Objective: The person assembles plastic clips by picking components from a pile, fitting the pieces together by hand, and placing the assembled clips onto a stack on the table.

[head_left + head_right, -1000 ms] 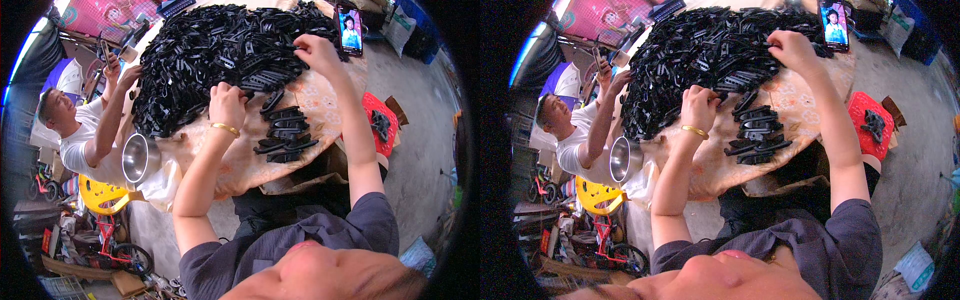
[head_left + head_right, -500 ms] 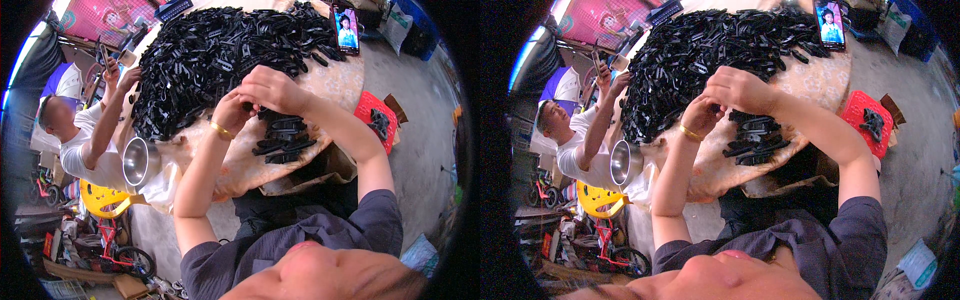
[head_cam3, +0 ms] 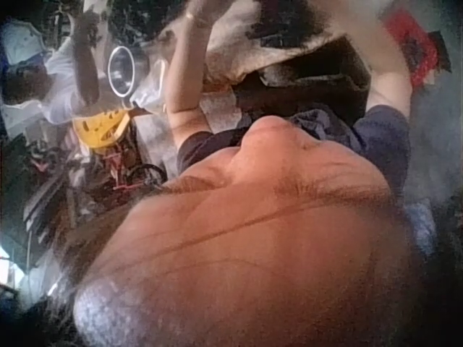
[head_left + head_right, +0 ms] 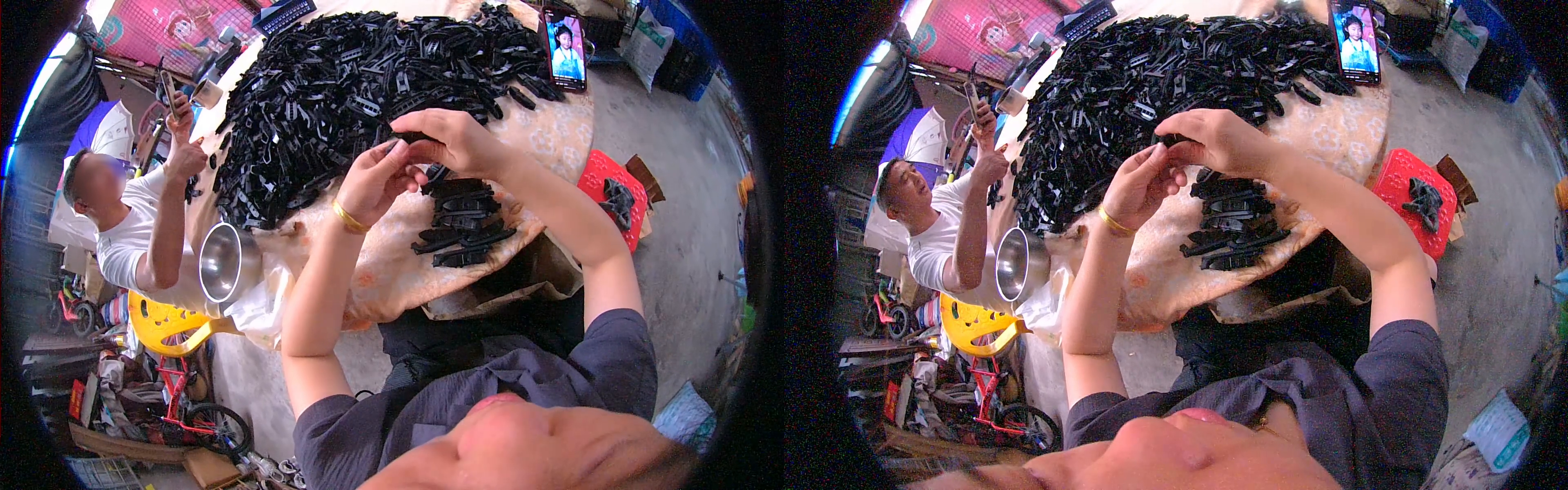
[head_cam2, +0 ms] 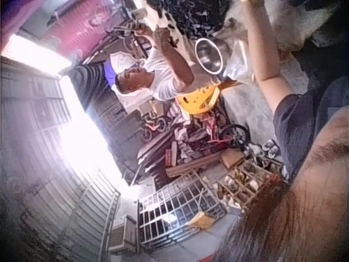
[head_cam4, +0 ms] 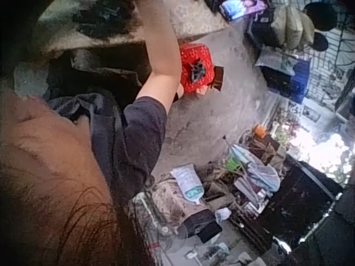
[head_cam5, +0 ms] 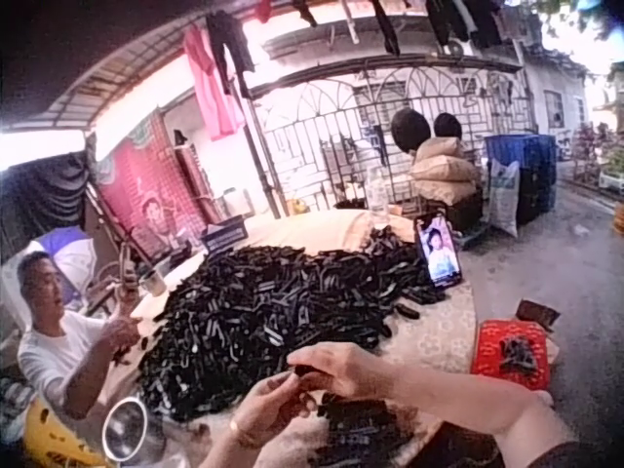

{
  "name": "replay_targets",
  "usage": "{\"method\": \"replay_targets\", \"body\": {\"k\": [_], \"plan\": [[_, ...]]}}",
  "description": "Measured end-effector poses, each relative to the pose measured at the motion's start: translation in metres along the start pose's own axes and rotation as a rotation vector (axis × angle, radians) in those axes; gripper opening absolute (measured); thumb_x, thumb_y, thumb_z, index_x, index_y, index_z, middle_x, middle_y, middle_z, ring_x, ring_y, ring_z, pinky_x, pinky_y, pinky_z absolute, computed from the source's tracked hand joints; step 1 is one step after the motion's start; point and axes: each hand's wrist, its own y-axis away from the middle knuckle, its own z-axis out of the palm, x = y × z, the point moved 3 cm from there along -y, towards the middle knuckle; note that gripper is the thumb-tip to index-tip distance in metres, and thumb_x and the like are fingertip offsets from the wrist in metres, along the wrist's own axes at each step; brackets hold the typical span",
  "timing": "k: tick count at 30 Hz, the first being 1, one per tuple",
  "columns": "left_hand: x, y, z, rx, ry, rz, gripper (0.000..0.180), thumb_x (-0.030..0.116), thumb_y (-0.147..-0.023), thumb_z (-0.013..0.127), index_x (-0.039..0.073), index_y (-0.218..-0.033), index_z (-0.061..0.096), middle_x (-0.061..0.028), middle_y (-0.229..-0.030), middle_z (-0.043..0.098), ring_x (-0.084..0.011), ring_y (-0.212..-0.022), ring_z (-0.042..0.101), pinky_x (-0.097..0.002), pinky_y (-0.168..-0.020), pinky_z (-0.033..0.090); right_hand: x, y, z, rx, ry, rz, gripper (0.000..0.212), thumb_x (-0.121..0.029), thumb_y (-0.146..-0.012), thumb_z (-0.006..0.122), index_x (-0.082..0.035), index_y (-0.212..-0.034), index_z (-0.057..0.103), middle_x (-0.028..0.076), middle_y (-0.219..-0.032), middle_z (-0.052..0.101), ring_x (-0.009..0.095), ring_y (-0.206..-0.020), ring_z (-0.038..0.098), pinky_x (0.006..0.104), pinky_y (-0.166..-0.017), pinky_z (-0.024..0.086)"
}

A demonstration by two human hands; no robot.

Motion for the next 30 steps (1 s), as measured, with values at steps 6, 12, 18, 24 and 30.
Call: {"method": "replay_targets", "body": {"k": [6,12,18,24,30], "plan": [[-0.005,-0.004,-0.010,0.139,0.142,-0.029,0.034,0.025,-0.094,0.037,-0.004,-0.106,0.052,-0.0163,-0.099,0.061,-0.0240,-0.080,0.062,-0.0294,-0.069,0.053,0.006,0.000,0.000,-0.029,0.026,-0.034,0.037,0.003,-0.071,0.061,-0.001,-0.107,0.054,0.015,-0.101,0.057,0.028,-0.087,0.058,0.0335,-0.073,0.048],[0.000,-0.005,-0.012,0.201,0.245,-0.024,0.031,0.022,-0.093,0.040,-0.004,-0.105,0.052,-0.0179,-0.097,0.061,-0.0271,-0.081,0.062,-0.0323,-0.074,0.051,0.003,-0.001,-0.012,0.182,0.267,0.005,0.027,-0.006,-0.076,0.060,-0.003,-0.102,0.058,0.013,-0.086,0.062,0.026,-0.081,0.060,0.0333,-0.069,0.048],[-0.001,-0.004,-0.004,0.186,0.009,0.118,0.034,0.024,-0.094,0.040,-0.005,-0.108,0.051,-0.0143,-0.099,0.061,-0.0227,-0.085,0.062,-0.0315,-0.079,0.050,0.004,0.004,-0.003,-0.074,-0.134,0.289,0.026,-0.006,-0.082,0.057,-0.002,-0.107,0.053,0.010,-0.079,0.062,0.016,-0.071,0.059,0.0280,-0.066,0.048],[-0.001,-0.005,0.002,0.193,-0.396,0.277,0.030,0.011,-0.088,0.052,-0.006,-0.113,0.050,-0.0090,-0.097,0.060,-0.0151,-0.087,0.060,-0.0265,-0.080,0.049,0.006,0.004,-0.002,-0.129,-0.326,0.474,0.027,-0.009,-0.088,0.049,-0.003,-0.114,0.044,0.007,-0.069,0.060,0.010,-0.067,0.056,0.0247,-0.062,0.046],[0.002,-0.004,0.003,0.252,-0.516,0.304,0.031,0.005,-0.085,0.056,-0.009,-0.112,0.050,-0.0121,-0.092,0.062,-0.0161,-0.082,0.062,-0.0257,-0.074,0.052,0.007,0.006,-0.002,-0.056,-0.171,0.270,0.025,-0.010,-0.088,0.049,-0.002,-0.112,0.047,0.008,-0.068,0.060,0.009,-0.065,0.057,0.0244,-0.060,0.046]]}}
